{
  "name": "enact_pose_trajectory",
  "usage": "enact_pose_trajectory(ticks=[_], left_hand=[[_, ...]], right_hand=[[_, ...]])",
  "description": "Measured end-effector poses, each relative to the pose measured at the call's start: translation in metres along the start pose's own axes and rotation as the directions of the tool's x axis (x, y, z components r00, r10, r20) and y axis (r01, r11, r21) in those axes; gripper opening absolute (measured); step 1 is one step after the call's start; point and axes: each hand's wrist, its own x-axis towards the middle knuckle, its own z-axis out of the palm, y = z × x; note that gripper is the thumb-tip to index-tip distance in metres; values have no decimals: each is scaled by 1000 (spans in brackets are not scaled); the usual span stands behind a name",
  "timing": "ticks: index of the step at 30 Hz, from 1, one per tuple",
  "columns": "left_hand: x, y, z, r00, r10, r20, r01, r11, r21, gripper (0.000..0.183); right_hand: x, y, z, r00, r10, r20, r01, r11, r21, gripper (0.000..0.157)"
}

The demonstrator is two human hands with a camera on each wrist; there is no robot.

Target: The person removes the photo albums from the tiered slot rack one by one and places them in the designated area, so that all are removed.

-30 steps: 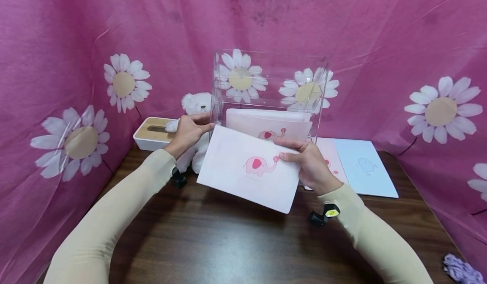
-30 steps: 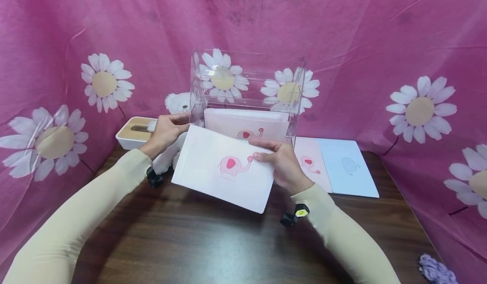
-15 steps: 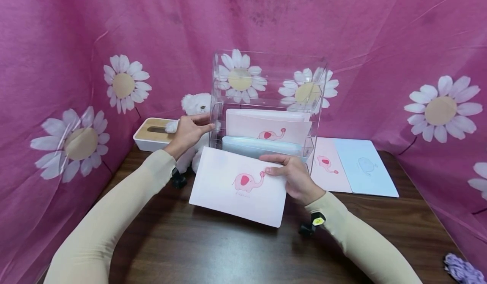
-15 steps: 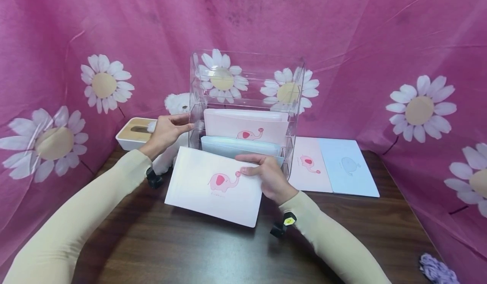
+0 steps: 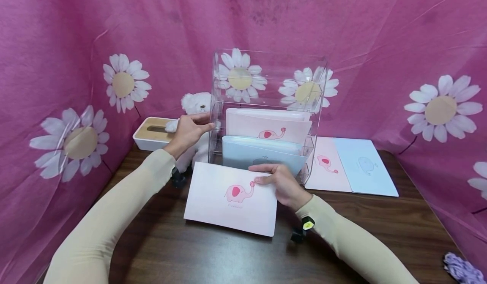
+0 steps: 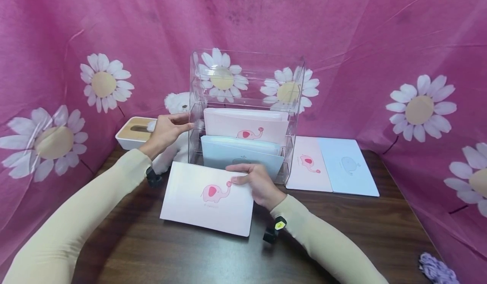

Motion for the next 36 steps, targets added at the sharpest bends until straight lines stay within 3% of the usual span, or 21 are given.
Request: enact_pose_trajectory(ticks=[18,27,36], left_hand=[[-1,2,1,1000,-17,-2,17,1000,17,48],[0,1,1,1000,-11,10,11,1000,15,49],[-2,1,-1,999,-48,26,47,999,11,48]], right_hand=[[20,29,26,993,97,64,-99,995,25,51],[38,45,45,992,101,73,-97,994,-58,49],[61,64,63,995,87,42,-75,971,-226,40]])
